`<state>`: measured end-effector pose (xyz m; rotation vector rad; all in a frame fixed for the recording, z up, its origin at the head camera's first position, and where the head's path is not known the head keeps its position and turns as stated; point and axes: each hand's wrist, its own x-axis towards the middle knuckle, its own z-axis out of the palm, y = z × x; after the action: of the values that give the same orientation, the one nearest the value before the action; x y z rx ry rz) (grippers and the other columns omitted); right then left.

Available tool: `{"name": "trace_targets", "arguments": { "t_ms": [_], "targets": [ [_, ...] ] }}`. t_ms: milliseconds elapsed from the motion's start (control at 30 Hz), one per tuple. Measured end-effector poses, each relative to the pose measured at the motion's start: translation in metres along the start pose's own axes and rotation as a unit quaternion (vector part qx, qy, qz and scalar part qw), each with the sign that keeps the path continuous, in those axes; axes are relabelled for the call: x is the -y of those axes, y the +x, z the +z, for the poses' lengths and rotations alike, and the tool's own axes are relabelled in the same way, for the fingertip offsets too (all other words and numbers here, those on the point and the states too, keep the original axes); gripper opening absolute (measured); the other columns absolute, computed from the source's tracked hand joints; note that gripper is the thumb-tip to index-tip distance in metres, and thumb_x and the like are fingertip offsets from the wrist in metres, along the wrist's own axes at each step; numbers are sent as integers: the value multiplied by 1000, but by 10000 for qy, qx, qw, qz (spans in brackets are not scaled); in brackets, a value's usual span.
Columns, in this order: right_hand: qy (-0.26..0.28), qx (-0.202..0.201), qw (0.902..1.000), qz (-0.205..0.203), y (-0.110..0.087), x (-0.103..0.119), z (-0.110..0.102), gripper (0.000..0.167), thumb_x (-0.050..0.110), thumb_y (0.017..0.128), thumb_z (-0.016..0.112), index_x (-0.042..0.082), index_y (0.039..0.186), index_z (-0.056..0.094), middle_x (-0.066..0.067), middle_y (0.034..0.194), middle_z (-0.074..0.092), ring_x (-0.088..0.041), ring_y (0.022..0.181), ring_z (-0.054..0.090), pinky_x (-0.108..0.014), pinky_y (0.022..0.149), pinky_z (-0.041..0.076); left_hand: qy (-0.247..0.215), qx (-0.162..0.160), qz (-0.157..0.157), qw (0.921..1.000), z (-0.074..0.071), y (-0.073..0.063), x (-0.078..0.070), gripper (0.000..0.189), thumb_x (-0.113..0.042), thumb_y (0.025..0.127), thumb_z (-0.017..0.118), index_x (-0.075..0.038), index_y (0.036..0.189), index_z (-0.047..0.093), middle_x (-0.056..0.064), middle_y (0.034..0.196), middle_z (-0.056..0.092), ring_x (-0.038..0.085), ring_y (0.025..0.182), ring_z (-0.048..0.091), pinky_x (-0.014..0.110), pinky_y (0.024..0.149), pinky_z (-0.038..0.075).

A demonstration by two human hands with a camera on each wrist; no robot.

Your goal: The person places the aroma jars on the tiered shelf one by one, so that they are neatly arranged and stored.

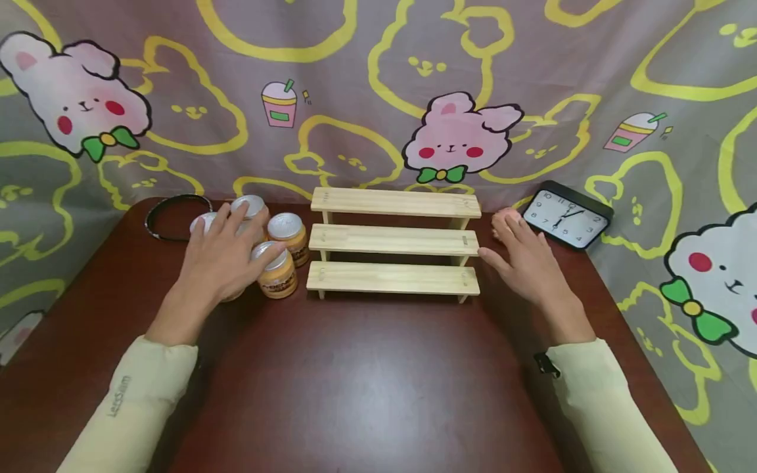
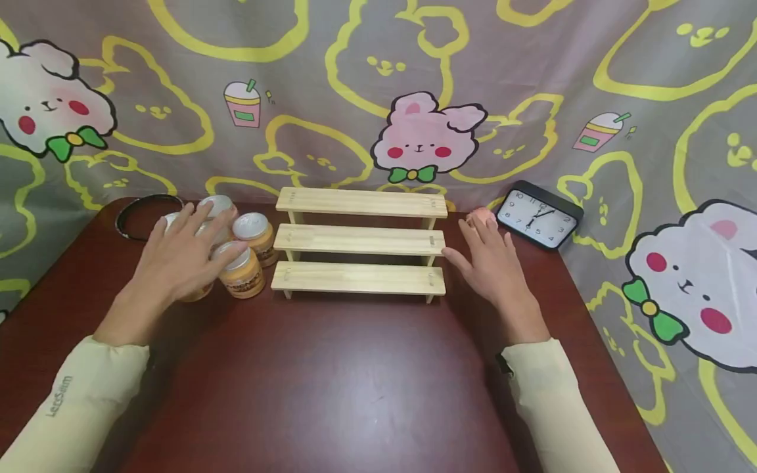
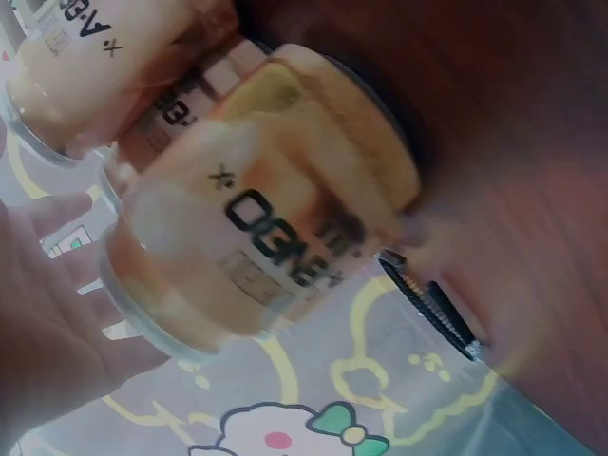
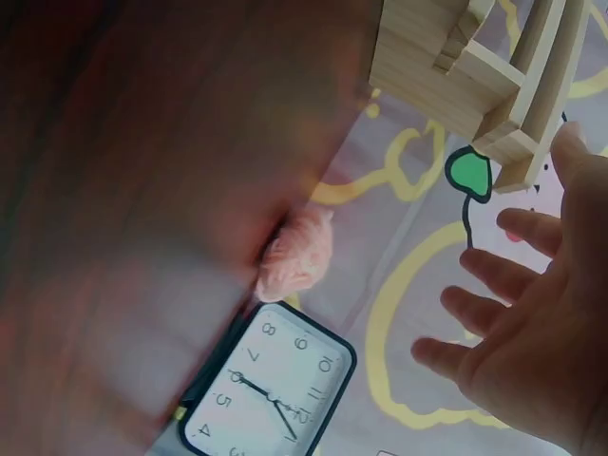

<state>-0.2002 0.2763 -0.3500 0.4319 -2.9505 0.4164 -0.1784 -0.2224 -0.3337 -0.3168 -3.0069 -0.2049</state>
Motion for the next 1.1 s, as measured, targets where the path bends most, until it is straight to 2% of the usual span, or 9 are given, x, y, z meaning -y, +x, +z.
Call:
{"name": "trace_targets", "arguments": {
  "t_ms": [133,300,467,633,733,800,900,1100],
  "targets": [
    [181,150,9997,61,-3,-1,2,76,50,103,54,-2,156,34,-24,161,29,-43,147,26,-68,113,23,-129,26,-94,9999,-1,-3,7,85,-76,97,31,-20,160,31,25,163,20,51,148,12,74,113,7],
    [731,251,9970,69,-5,-3,9,75,46,103,56,-5,154,35,-26,158,33,-46,144,31,-64,112,27,-51,-163,-141,9998,-2,-8,16,88,-74,97,39,-9,157,36,25,161,24,50,146,19,71,113,15],
    [1246,275,9915,268,-8,-4,11,75,44,101,61,-4,153,37,-25,156,38,-44,143,34,-63,113,28,-117,-529,-151,9984,-1,-15,26,86,-69,94,53,-6,151,44,26,155,34,50,138,31,72,102,31],
    [1480,319,9878,376,-9,-5,15,75,46,99,64,-2,152,40,-24,155,40,-43,142,36,-62,111,31,-368,-834,-204,9956,-1,-26,35,82,-65,89,64,-7,145,53,24,146,43,50,128,39,73,91,37],
    [1599,364,9849,550,-12,-4,15,75,46,98,66,0,152,42,-22,154,43,-42,140,40,-62,110,33,-441,-823,-247,9953,-2,-30,39,82,-66,88,65,-5,143,56,25,140,47,49,121,43,71,86,40],
    [1766,401,9811,682,-14,-3,15,74,46,97,67,0,151,44,-21,153,45,-41,139,41,-61,109,34,-474,-686,-295,9961,-3,-32,40,85,-68,87,65,-5,143,55,26,138,47,48,118,43,70,83,41],
    [2156,454,9717,853,-16,-3,16,72,42,96,71,1,149,47,-21,151,47,-39,137,44,-61,108,36,-581,-513,-345,9964,-1,-33,43,87,-69,86,65,-7,145,53,26,139,45,48,119,42,72,81,42],
    [2765,600,9539,997,-17,-4,18,65,33,93,77,-1,143,53,-20,143,54,-34,123,54,-47,97,45,-916,-368,-316,9946,2,-37,48,87,-65,86,69,-7,148,51,28,140,43,48,123,40,76,80,40]
  ]
}}
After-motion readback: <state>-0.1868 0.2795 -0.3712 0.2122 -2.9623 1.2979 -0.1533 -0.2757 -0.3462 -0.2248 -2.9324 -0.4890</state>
